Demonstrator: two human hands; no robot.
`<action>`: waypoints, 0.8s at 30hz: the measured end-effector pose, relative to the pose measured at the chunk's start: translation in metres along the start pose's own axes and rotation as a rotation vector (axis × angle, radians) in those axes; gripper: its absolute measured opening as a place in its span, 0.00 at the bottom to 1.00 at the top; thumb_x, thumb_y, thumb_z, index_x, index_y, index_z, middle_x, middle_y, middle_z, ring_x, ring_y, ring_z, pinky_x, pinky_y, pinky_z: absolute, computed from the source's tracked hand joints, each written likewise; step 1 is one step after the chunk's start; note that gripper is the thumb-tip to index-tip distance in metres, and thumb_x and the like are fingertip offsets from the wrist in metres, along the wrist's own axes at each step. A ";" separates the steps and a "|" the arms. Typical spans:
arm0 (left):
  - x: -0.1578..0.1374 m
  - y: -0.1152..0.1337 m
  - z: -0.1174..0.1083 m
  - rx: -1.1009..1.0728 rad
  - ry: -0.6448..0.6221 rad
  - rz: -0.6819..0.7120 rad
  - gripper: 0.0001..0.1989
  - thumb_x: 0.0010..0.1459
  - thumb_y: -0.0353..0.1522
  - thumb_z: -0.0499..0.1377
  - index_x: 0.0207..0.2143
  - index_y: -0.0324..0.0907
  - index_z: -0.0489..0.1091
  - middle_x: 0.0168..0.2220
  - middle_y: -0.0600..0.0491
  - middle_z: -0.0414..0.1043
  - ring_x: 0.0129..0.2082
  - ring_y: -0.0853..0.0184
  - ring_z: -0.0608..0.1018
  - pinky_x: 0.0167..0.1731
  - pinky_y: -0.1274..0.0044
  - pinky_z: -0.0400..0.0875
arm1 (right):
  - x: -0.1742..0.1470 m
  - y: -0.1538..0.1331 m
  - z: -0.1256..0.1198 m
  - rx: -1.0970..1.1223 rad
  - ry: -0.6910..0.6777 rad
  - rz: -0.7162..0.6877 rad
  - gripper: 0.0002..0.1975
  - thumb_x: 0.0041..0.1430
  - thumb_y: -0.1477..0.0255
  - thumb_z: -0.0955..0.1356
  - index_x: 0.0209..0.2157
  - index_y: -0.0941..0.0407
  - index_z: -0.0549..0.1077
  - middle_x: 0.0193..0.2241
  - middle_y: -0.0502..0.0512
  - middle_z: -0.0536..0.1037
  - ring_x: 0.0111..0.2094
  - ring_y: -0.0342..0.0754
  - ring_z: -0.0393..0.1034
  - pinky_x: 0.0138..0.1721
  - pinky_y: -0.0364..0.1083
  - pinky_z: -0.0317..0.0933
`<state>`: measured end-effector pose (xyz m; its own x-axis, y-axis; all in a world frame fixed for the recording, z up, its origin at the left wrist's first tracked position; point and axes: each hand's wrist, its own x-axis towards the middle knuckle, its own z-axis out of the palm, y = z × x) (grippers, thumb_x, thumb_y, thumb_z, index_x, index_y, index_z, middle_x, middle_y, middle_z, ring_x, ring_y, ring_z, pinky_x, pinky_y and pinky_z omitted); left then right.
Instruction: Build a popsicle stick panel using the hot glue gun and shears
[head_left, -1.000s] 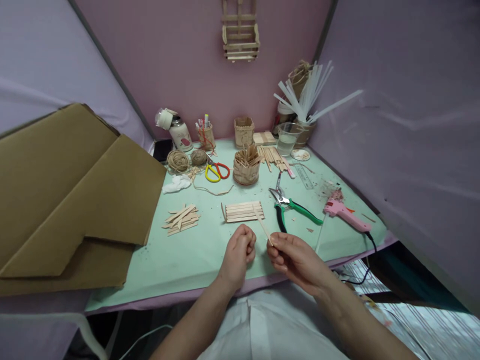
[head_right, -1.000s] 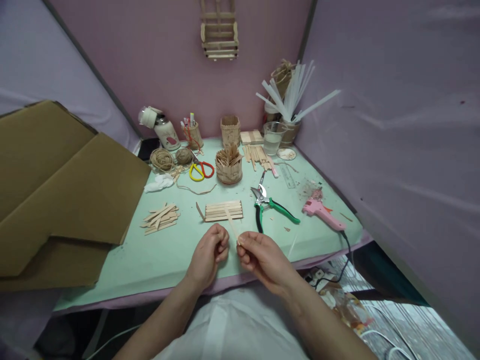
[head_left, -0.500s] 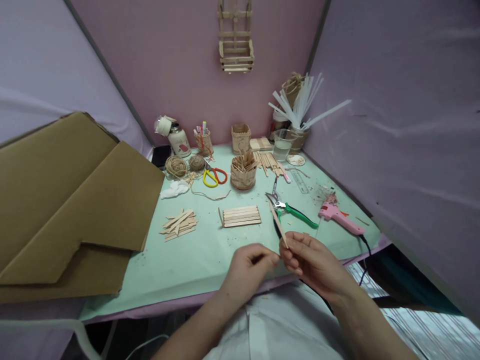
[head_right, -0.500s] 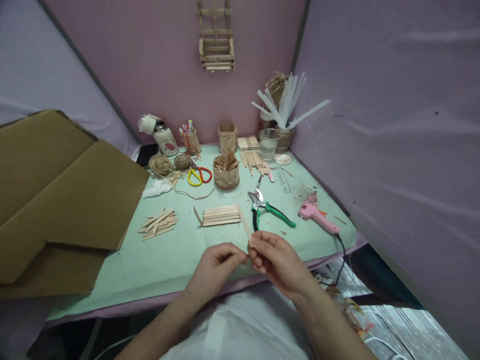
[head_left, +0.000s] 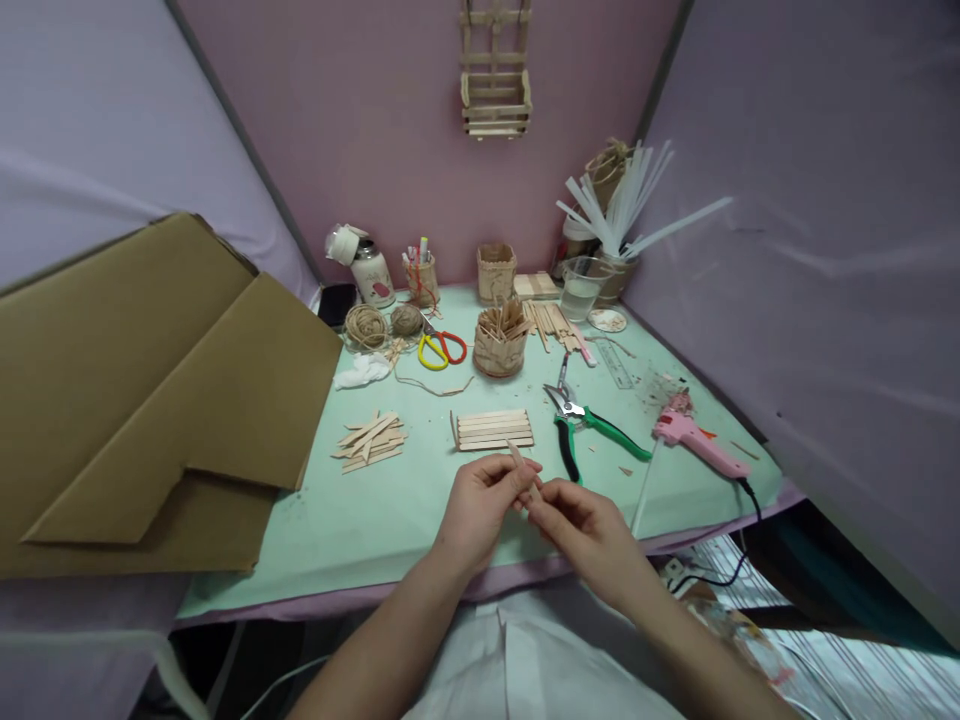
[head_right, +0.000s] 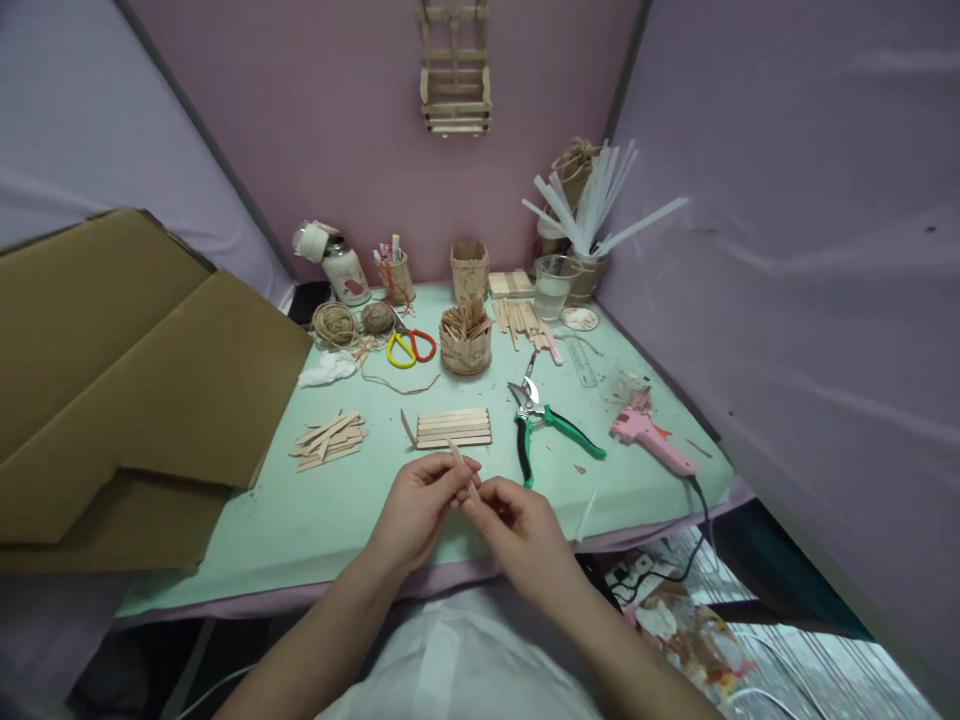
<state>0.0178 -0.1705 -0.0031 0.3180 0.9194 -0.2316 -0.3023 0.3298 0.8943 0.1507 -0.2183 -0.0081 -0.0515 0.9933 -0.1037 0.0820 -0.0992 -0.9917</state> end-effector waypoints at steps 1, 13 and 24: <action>0.001 -0.001 0.000 0.024 -0.003 0.008 0.14 0.48 0.39 0.68 0.31 0.36 0.78 0.25 0.52 0.74 0.23 0.74 0.69 0.27 0.81 0.63 | 0.000 -0.001 0.001 -0.107 0.055 -0.058 0.17 0.60 0.57 0.67 0.28 0.57 0.73 0.23 0.50 0.69 0.25 0.43 0.59 0.26 0.42 0.54; 0.005 -0.005 -0.001 0.237 0.059 -0.013 0.12 0.50 0.38 0.63 0.31 0.37 0.78 0.24 0.55 0.69 0.24 0.74 0.65 0.26 0.80 0.58 | -0.002 0.006 0.002 -0.566 0.267 -0.273 0.16 0.63 0.66 0.63 0.21 0.55 0.67 0.17 0.47 0.65 0.19 0.41 0.56 0.23 0.42 0.50; 0.005 -0.003 -0.008 0.400 -0.029 -0.047 0.12 0.53 0.35 0.56 0.29 0.35 0.76 0.17 0.58 0.62 0.17 0.75 0.60 0.20 0.80 0.53 | -0.005 0.011 0.004 -0.803 0.242 -0.393 0.16 0.65 0.71 0.61 0.21 0.54 0.61 0.16 0.45 0.62 0.17 0.40 0.56 0.23 0.42 0.48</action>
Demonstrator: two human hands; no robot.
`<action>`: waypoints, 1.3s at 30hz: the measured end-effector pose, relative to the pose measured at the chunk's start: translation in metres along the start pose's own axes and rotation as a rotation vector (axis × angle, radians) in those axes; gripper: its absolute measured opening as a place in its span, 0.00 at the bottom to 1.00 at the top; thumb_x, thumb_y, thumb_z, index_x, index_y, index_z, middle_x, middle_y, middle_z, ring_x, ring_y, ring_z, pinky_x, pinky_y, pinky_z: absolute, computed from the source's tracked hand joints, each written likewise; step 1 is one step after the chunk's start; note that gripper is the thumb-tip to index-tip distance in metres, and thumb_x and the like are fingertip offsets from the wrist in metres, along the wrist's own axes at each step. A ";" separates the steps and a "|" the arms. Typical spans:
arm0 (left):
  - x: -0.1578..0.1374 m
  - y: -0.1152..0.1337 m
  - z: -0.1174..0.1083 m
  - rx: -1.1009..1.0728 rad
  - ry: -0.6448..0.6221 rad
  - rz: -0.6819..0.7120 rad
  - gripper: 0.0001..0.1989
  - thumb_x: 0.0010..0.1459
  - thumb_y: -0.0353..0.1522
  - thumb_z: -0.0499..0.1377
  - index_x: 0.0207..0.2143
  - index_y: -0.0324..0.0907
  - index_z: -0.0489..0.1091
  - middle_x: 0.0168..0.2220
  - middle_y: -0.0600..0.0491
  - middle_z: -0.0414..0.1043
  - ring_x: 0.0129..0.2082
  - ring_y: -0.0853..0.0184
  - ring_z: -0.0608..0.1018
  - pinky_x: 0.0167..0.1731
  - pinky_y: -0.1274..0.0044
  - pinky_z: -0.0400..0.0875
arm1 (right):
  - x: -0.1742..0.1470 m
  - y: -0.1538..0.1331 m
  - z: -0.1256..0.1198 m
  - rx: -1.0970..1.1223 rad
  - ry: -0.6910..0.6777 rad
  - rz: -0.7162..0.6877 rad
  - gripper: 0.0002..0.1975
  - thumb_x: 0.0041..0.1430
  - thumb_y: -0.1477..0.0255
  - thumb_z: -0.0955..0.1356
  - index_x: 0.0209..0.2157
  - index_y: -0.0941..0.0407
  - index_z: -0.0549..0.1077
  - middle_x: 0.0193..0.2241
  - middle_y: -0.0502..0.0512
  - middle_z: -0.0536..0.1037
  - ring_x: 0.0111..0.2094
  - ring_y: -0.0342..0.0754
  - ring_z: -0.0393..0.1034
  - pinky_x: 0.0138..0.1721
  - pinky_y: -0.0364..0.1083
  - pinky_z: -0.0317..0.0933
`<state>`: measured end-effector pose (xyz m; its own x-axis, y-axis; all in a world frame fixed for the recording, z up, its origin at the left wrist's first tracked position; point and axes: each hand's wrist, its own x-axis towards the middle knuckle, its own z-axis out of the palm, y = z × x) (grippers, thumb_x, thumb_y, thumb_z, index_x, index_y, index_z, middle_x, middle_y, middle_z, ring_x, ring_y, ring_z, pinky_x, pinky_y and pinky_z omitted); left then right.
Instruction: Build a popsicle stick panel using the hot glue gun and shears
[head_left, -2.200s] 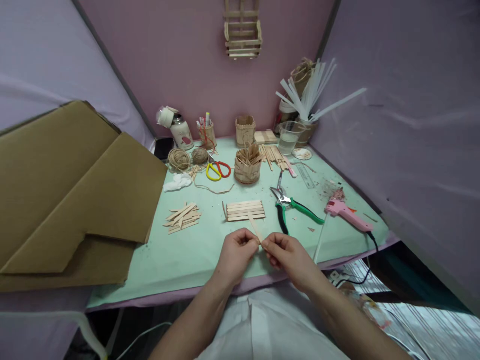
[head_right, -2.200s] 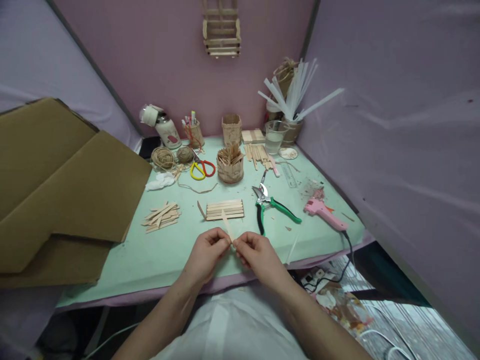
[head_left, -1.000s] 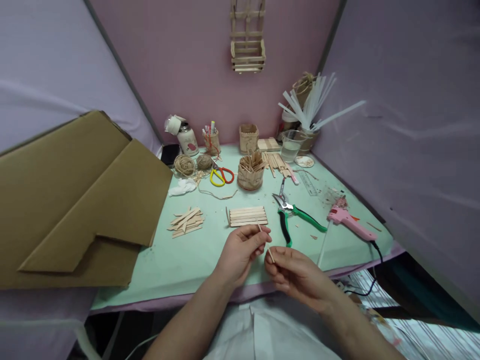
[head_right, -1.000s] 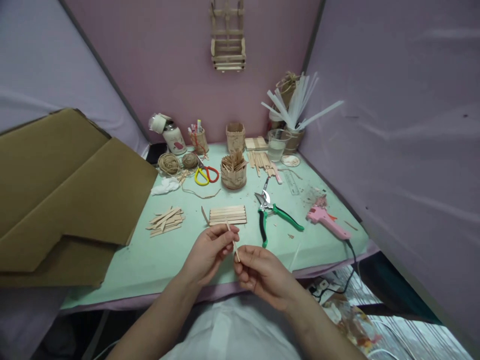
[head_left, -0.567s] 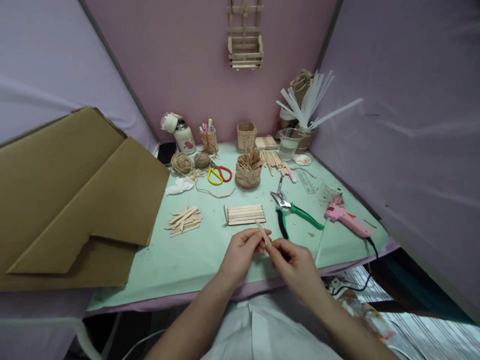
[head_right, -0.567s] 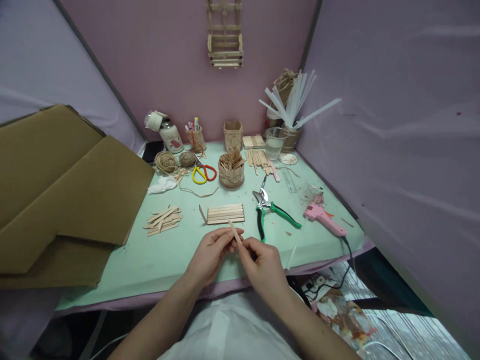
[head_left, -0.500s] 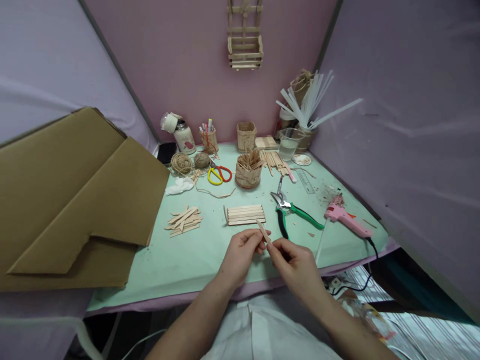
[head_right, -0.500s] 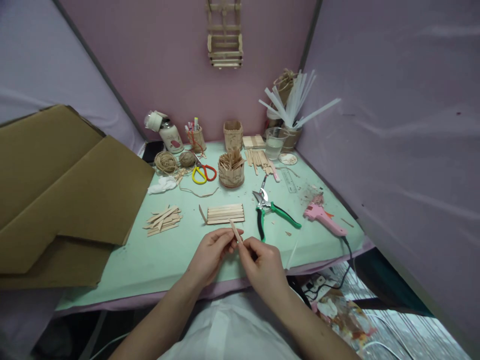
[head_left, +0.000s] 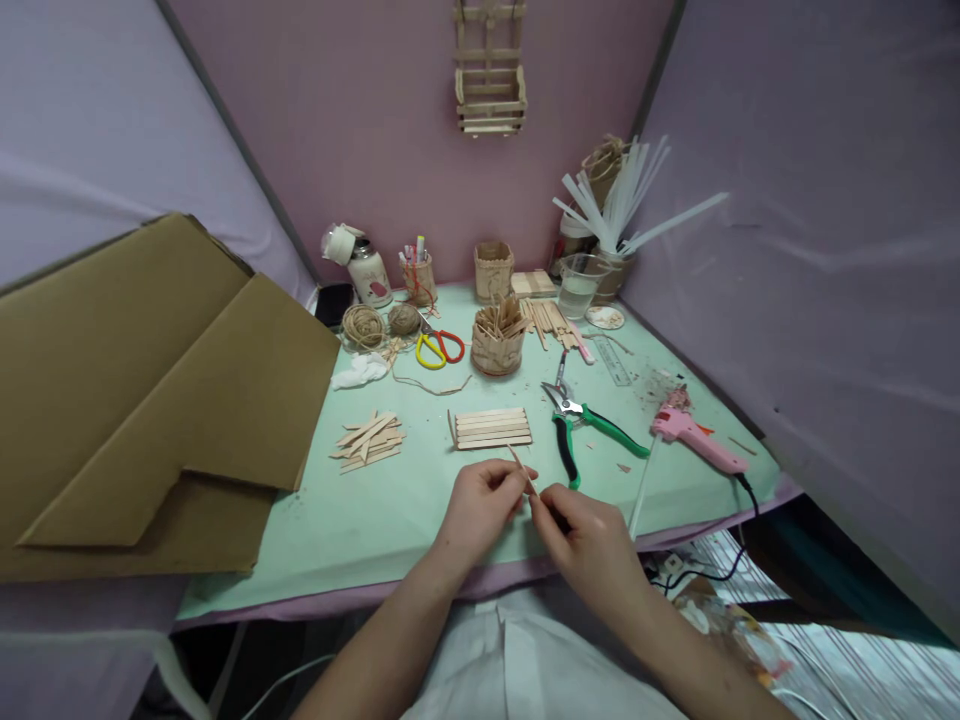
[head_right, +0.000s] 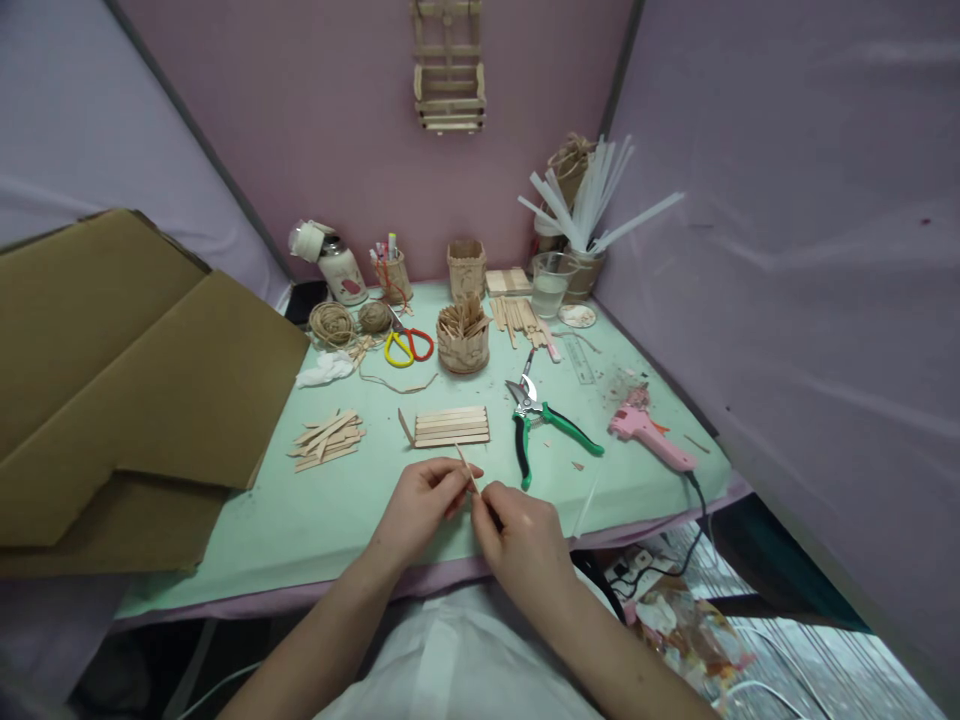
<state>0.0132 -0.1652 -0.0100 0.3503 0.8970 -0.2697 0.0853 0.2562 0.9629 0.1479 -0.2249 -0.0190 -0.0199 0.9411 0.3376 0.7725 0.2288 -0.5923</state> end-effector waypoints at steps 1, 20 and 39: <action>0.000 0.000 0.000 0.020 -0.004 0.006 0.12 0.53 0.34 0.56 0.29 0.35 0.76 0.17 0.58 0.62 0.17 0.75 0.60 0.20 0.80 0.53 | 0.000 0.000 0.000 -0.035 0.004 -0.014 0.17 0.65 0.71 0.61 0.21 0.53 0.61 0.15 0.45 0.63 0.17 0.40 0.56 0.22 0.42 0.48; 0.003 -0.002 -0.001 0.354 0.073 0.166 0.08 0.45 0.31 0.50 0.16 0.42 0.56 0.19 0.58 0.55 0.24 0.71 0.60 0.25 0.78 0.53 | -0.002 -0.001 0.001 -0.129 -0.048 -0.048 0.15 0.62 0.75 0.60 0.21 0.53 0.60 0.16 0.47 0.65 0.18 0.43 0.57 0.23 0.43 0.46; -0.021 0.001 0.000 0.464 0.233 0.416 0.13 0.51 0.27 0.50 0.17 0.43 0.51 0.18 0.58 0.53 0.22 0.71 0.60 0.25 0.77 0.52 | 0.005 -0.010 -0.024 0.635 -0.165 0.456 0.17 0.59 0.60 0.65 0.21 0.54 0.65 0.16 0.46 0.64 0.19 0.41 0.55 0.21 0.42 0.48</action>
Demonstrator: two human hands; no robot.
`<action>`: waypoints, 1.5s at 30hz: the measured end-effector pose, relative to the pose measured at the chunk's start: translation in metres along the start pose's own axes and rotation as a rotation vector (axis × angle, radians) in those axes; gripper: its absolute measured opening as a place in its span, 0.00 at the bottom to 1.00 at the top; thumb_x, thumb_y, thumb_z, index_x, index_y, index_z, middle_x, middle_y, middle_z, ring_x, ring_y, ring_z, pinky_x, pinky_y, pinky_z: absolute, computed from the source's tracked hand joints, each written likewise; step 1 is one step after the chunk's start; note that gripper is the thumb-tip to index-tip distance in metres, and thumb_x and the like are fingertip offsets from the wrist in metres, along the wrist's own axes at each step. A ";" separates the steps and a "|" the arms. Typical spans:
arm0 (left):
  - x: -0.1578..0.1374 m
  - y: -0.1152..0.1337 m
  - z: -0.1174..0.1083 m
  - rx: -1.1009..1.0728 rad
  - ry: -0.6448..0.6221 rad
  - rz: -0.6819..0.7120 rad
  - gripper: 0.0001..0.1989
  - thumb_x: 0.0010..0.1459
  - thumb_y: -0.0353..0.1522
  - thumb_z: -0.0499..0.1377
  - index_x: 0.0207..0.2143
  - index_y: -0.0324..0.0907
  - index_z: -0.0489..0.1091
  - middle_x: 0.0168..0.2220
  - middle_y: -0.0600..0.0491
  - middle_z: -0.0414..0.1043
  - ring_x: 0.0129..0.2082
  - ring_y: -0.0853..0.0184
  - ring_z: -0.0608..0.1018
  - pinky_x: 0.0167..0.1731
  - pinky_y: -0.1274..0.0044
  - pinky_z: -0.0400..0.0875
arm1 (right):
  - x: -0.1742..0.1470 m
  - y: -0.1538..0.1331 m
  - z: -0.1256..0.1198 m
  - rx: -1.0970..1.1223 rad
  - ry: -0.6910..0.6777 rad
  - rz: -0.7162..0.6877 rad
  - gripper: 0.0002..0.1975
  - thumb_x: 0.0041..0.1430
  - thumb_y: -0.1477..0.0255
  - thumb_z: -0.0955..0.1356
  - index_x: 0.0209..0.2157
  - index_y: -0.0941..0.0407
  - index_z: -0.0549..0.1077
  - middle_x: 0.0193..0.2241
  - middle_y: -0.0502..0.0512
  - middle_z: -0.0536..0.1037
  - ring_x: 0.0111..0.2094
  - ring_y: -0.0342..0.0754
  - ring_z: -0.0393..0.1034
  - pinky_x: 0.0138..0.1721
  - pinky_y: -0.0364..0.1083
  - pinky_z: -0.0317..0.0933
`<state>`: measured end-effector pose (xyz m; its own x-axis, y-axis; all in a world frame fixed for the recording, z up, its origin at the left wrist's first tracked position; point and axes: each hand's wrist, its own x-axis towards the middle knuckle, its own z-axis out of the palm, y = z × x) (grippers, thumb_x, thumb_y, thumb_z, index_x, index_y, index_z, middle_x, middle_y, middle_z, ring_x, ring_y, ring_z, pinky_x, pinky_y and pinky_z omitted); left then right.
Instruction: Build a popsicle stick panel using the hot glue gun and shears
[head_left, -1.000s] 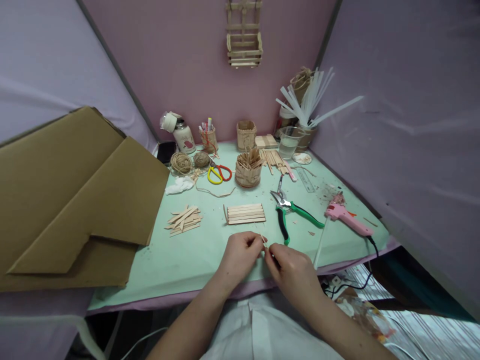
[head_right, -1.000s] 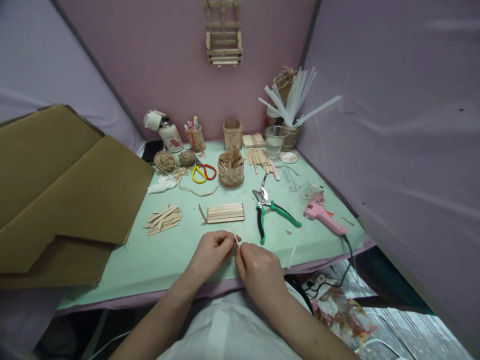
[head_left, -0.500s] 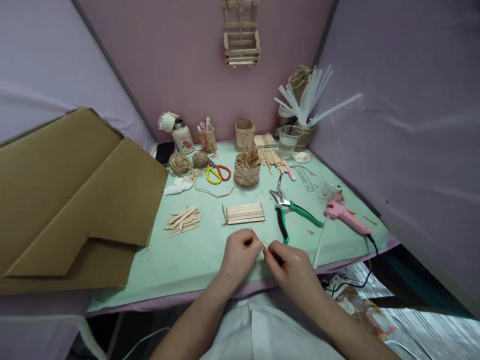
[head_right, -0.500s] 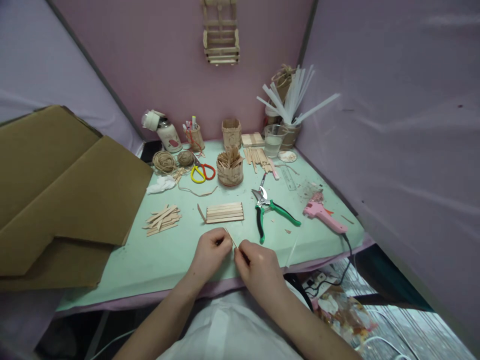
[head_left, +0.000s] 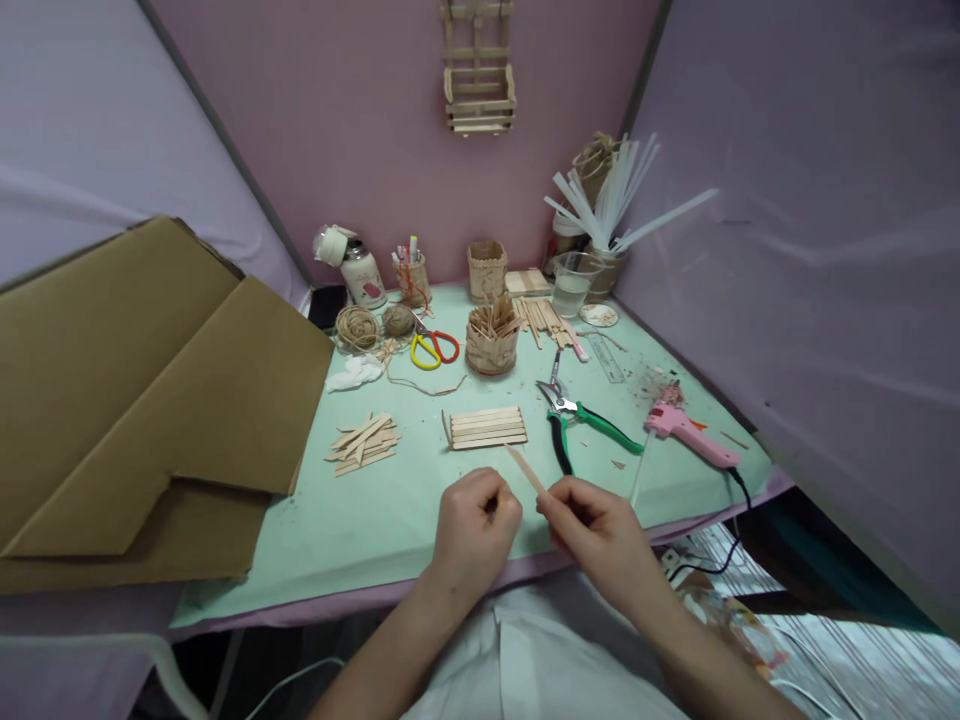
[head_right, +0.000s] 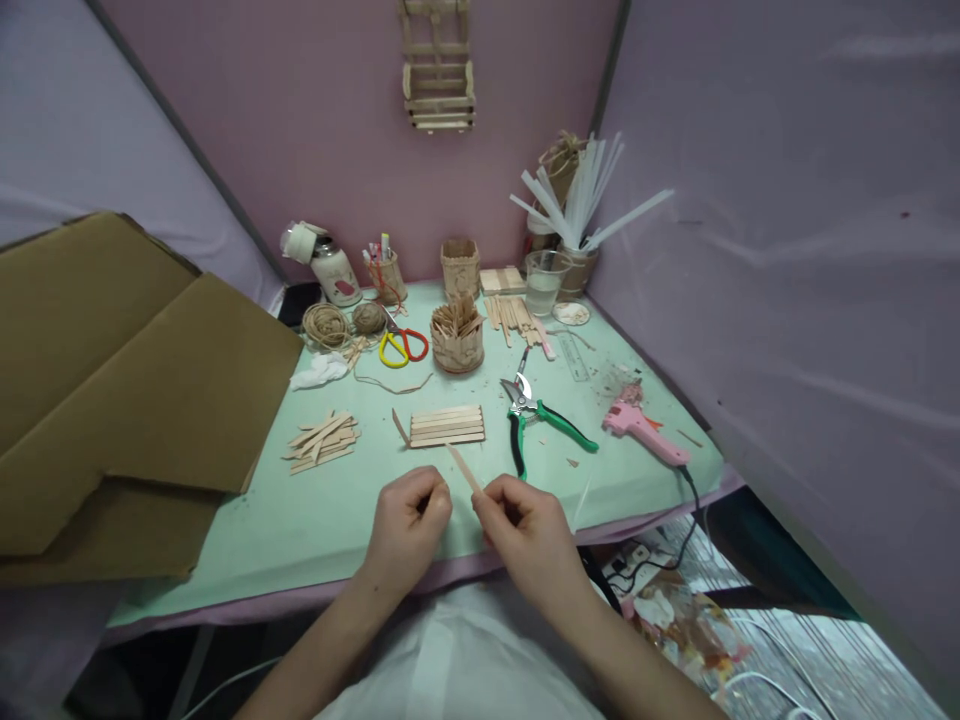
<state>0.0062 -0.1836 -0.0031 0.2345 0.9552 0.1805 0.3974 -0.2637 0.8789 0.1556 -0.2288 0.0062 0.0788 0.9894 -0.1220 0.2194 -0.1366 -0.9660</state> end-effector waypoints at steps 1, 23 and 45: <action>-0.002 0.000 0.002 -0.008 -0.050 -0.010 0.14 0.52 0.28 0.50 0.16 0.43 0.50 0.17 0.59 0.52 0.21 0.72 0.60 0.24 0.77 0.52 | 0.002 0.000 0.000 0.065 -0.014 0.036 0.17 0.58 0.58 0.66 0.22 0.54 0.66 0.16 0.46 0.65 0.18 0.41 0.55 0.20 0.42 0.48; -0.011 -0.010 -0.016 -0.514 -0.054 -0.325 0.13 0.47 0.34 0.67 0.37 0.41 0.78 0.33 0.53 0.77 0.30 0.70 0.74 0.33 0.80 0.68 | 0.004 0.011 0.009 0.547 -0.406 0.195 0.19 0.62 0.54 0.65 0.33 0.58 0.71 0.19 0.45 0.68 0.19 0.37 0.53 0.22 0.40 0.43; -0.014 -0.005 -0.002 -0.510 0.158 -0.200 0.05 0.49 0.31 0.65 0.27 0.39 0.73 0.29 0.52 0.76 0.31 0.69 0.78 0.33 0.80 0.74 | 0.005 0.007 -0.012 -0.133 -0.319 -0.090 0.14 0.65 0.62 0.62 0.46 0.54 0.71 0.35 0.52 0.76 0.34 0.47 0.69 0.38 0.45 0.61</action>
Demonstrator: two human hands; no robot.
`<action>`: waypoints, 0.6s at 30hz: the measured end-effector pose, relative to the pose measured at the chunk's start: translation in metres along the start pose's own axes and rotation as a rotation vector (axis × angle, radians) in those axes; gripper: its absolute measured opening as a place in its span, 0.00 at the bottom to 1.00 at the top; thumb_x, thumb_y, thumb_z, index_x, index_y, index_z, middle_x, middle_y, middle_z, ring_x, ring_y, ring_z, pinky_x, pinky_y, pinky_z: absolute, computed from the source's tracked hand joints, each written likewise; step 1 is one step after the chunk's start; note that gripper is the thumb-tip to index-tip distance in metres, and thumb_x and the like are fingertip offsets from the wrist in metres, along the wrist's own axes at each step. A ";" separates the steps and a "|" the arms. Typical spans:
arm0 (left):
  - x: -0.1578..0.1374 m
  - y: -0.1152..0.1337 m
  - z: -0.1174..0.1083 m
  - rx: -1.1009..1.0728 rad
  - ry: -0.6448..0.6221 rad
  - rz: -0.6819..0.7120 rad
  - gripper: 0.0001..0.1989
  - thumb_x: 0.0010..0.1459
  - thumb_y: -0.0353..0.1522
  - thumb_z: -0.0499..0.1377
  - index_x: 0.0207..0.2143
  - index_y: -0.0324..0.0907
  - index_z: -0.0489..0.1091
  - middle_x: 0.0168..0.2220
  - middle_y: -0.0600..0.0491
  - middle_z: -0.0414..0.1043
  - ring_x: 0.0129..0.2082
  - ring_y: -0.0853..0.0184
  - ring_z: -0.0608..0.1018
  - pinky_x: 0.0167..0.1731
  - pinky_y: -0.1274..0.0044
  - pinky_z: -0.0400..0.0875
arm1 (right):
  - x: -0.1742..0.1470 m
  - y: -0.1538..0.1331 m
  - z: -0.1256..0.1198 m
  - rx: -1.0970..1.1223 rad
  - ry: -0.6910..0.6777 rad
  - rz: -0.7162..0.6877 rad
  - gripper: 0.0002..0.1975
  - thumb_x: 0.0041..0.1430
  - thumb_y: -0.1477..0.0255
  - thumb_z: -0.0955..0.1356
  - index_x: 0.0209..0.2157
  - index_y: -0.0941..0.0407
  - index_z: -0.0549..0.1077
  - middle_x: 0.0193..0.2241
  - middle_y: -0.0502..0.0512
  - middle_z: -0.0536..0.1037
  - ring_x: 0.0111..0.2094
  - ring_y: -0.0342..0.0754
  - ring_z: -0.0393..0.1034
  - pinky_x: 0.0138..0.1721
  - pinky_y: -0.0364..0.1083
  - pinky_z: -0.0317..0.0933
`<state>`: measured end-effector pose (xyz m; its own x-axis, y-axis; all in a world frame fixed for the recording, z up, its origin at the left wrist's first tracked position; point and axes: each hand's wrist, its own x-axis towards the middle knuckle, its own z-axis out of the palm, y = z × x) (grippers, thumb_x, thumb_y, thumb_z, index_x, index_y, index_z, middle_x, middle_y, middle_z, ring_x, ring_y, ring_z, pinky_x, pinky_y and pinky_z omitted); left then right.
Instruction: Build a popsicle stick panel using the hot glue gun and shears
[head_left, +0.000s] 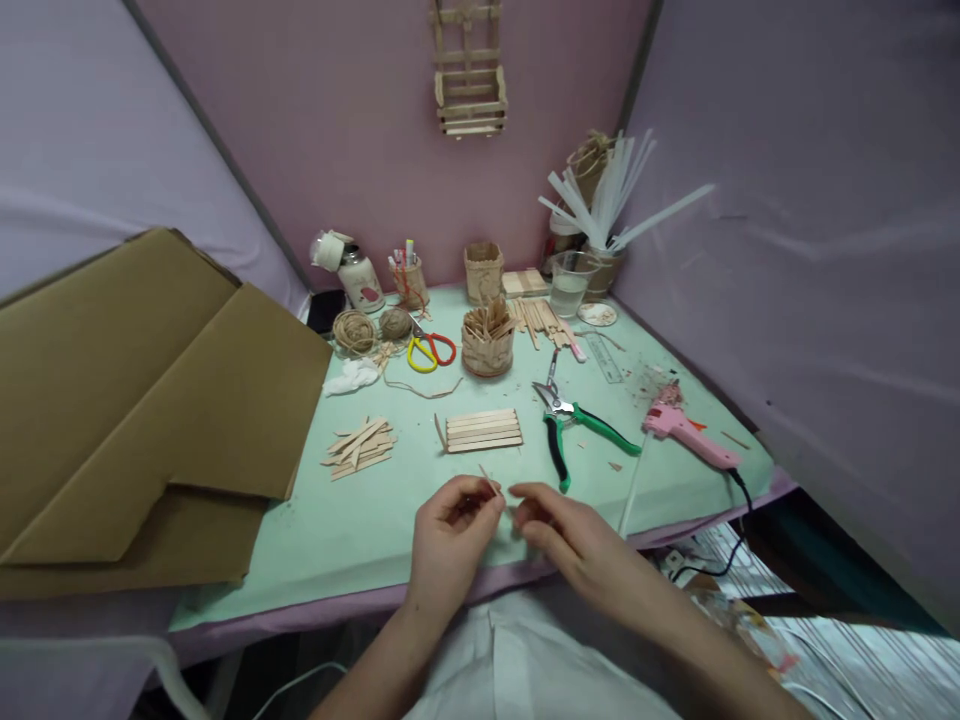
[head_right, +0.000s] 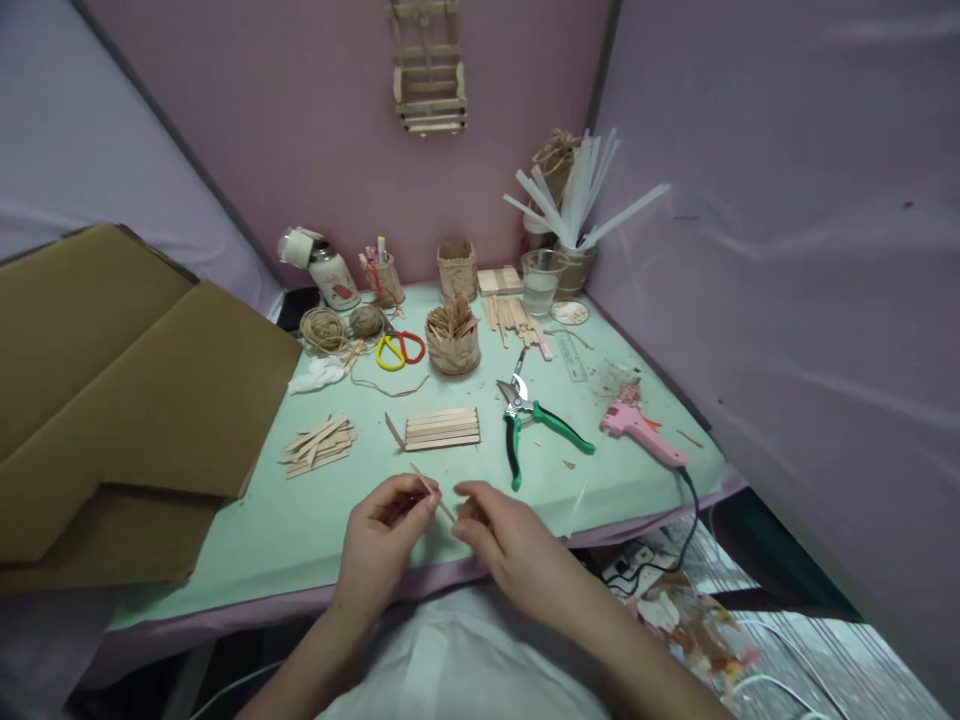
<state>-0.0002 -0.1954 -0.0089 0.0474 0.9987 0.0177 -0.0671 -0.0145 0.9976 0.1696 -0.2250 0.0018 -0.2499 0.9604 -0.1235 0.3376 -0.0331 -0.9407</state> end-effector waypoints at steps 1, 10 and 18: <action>0.002 -0.002 -0.002 0.029 0.035 0.050 0.04 0.50 0.31 0.65 0.28 0.40 0.73 0.30 0.52 0.76 0.32 0.69 0.78 0.34 0.80 0.74 | -0.004 -0.001 -0.012 -0.101 0.066 -0.001 0.16 0.64 0.63 0.63 0.51 0.53 0.69 0.39 0.54 0.77 0.37 0.48 0.71 0.40 0.46 0.62; 0.036 -0.030 -0.027 0.293 0.433 0.327 0.07 0.53 0.33 0.64 0.35 0.40 0.74 0.36 0.50 0.76 0.37 0.67 0.78 0.39 0.75 0.75 | -0.033 0.021 -0.132 -0.619 0.716 0.298 0.26 0.49 0.50 0.62 0.40 0.53 0.75 0.38 0.61 0.81 0.30 0.56 0.73 0.33 0.52 0.62; 0.038 -0.042 -0.025 0.383 0.451 0.292 0.09 0.54 0.34 0.64 0.36 0.40 0.74 0.36 0.50 0.76 0.37 0.66 0.79 0.43 0.72 0.76 | -0.037 0.063 -0.165 -0.914 0.738 0.259 0.29 0.57 0.47 0.57 0.42 0.54 0.73 0.37 0.67 0.78 0.31 0.60 0.71 0.29 0.53 0.59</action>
<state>-0.0201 -0.1559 -0.0523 -0.3472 0.8721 0.3449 0.3497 -0.2209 0.9105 0.3503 -0.2173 -0.0011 0.3995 0.8911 0.2153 0.8941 -0.3270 -0.3060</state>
